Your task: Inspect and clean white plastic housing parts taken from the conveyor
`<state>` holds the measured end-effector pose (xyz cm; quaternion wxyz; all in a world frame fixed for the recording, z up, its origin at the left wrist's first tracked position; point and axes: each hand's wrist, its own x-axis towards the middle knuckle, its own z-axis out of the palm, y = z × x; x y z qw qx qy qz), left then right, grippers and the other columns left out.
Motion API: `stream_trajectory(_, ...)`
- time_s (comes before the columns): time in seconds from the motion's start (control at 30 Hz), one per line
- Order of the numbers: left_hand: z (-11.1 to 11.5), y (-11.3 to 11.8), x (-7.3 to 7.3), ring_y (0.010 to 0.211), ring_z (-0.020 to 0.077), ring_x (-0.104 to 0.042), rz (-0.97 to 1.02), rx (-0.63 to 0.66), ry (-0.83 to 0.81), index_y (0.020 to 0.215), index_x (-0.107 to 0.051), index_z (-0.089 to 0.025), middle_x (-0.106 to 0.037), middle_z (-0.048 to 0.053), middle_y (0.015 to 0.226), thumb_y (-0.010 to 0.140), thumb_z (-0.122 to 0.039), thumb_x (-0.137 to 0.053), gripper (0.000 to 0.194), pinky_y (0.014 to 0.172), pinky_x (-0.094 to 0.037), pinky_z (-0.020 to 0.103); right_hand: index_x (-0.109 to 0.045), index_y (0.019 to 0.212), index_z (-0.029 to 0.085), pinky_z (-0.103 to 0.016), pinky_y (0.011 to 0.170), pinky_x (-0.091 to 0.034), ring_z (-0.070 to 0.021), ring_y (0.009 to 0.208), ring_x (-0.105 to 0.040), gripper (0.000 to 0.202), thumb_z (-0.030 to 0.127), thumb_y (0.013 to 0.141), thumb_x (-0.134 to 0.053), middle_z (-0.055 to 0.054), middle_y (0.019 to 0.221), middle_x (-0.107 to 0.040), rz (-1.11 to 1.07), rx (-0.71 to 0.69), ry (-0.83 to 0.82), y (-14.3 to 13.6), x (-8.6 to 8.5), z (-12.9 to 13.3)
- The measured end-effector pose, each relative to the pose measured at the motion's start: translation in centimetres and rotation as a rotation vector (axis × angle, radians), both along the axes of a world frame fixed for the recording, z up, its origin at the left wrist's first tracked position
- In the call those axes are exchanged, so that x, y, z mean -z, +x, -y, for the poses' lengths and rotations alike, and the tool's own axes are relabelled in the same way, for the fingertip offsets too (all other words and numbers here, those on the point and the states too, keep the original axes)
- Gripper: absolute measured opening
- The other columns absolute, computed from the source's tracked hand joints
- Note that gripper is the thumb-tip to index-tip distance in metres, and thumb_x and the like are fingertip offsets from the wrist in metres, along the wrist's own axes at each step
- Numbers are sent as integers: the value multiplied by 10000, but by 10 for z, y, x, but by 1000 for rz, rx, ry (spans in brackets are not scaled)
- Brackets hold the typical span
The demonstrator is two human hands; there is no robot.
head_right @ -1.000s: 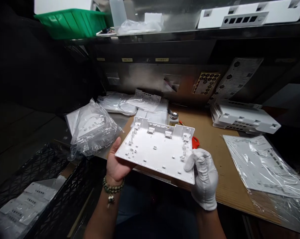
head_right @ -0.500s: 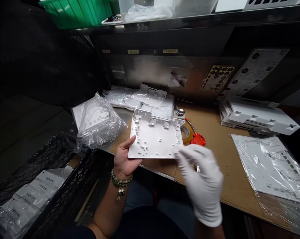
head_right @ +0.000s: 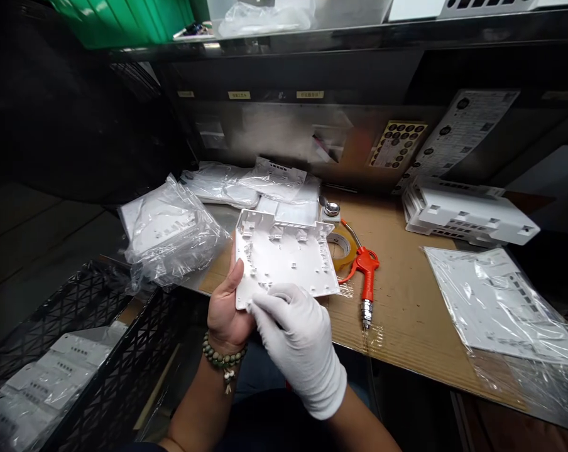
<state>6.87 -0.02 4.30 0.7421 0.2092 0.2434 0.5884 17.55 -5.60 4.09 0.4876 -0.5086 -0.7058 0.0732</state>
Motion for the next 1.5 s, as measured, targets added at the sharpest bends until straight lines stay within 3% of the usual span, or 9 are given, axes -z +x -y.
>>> stream_trajectory(0.1, -2, -3, 1, 1448, 298, -455, -40, -1, -11, 1583, -349, -387, -508, 0, 1559, 1015, -367, -516, 592, 1222, -361, 497, -758, 1048, 231, -267, 751, -557, -162, 828, -695, 151, 182, 925, -684, -45, 945, -741, -10, -23, 19, -8, -1, 1)
stream_trajectory(0.2, -8, -19, 4, 1475, 291, -415, -25, -17, -25, 1560, -406, -364, -543, 14, 1530, 1021, -390, -486, 545, 1245, -310, 521, -772, 1032, 249, -264, 739, -557, -156, 818, -688, 156, 180, 920, -690, -34, 925, -733, -48, 3, -33, 7, 1, 0)
stream_trajectory(0.43, -21, -73, 16, 1545, 246, -268, -50, -161, -88, 1507, -491, -330, -561, 19, 1512, 1013, -499, -446, 524, 1282, -176, 524, -789, 985, 271, -302, 798, -546, -153, 839, -679, 109, 242, 885, -758, -15, 947, -718, -171, 491, 19, 94, 12, 6)
stream_trajectory(0.57, -18, -79, 22, 1559, 228, -218, -49, -146, -25, 1520, -466, -367, -526, 3, 1541, 1015, -510, -455, 525, 1289, -141, 508, -779, 1025, 276, -303, 849, -563, -153, 879, -696, 146, 225, 893, -747, -15, 985, -725, -129, 336, 14, 88, 18, 5)
stream_trajectory(0.67, -18, -81, 28, 1555, 216, -220, 27, -93, 11, 1563, -397, -354, -493, 14, 1562, 1033, -477, -433, 545, 1295, -98, 487, -773, 1025, 285, -284, 820, -566, -144, 864, -699, 144, 220, 904, -731, -10, 981, -729, -76, 320, -7, 78, 24, 3)
stream_trajectory(0.87, -23, -103, 47, 1469, 197, -402, 257, 106, 129, 1612, -238, -354, -474, 36, 1551, 1079, -378, -299, 537, 1290, -60, 449, -778, 1019, 270, -274, 799, -567, -143, 826, -702, 139, 216, 916, -702, -7, 933, -735, 47, 317, 13, 100, 38, -10)
stream_trajectory(1.0, -17, -113, 60, 1372, 223, -523, 375, 219, 185, 1605, -242, -370, -511, 40, 1512, 1062, -237, -289, 561, 1283, -61, 473, -786, 975, 258, -277, 842, -572, -141, 849, -704, 98, 227, 909, -720, -11, 956, -729, -53, 403, 28, 117, 20, -24)
stream_trajectory(1.2, 0, -106, 56, 1344, 254, -547, 302, 98, 93, 1609, -217, -406, -536, 8, 1500, 874, -45, -431, 846, 1268, -104, 538, -779, 1043, 255, -287, 847, -575, -148, 902, -697, 163, 181, 909, -723, -27, 993, -717, -149, 340, 233, 103, -18, -48)
stream_trajectory(1.5, 4, -99, 50, 1369, 276, -532, 181, 72, 27, 1616, -200, -406, -545, 3, 1512, 756, -1, -460, 986, 1259, -153, 570, -777, 1013, 225, -283, 861, -550, -149, 910, -696, 123, 194, 912, -714, -25, 991, -723, -54, 387, 184, 101, -10, -62)
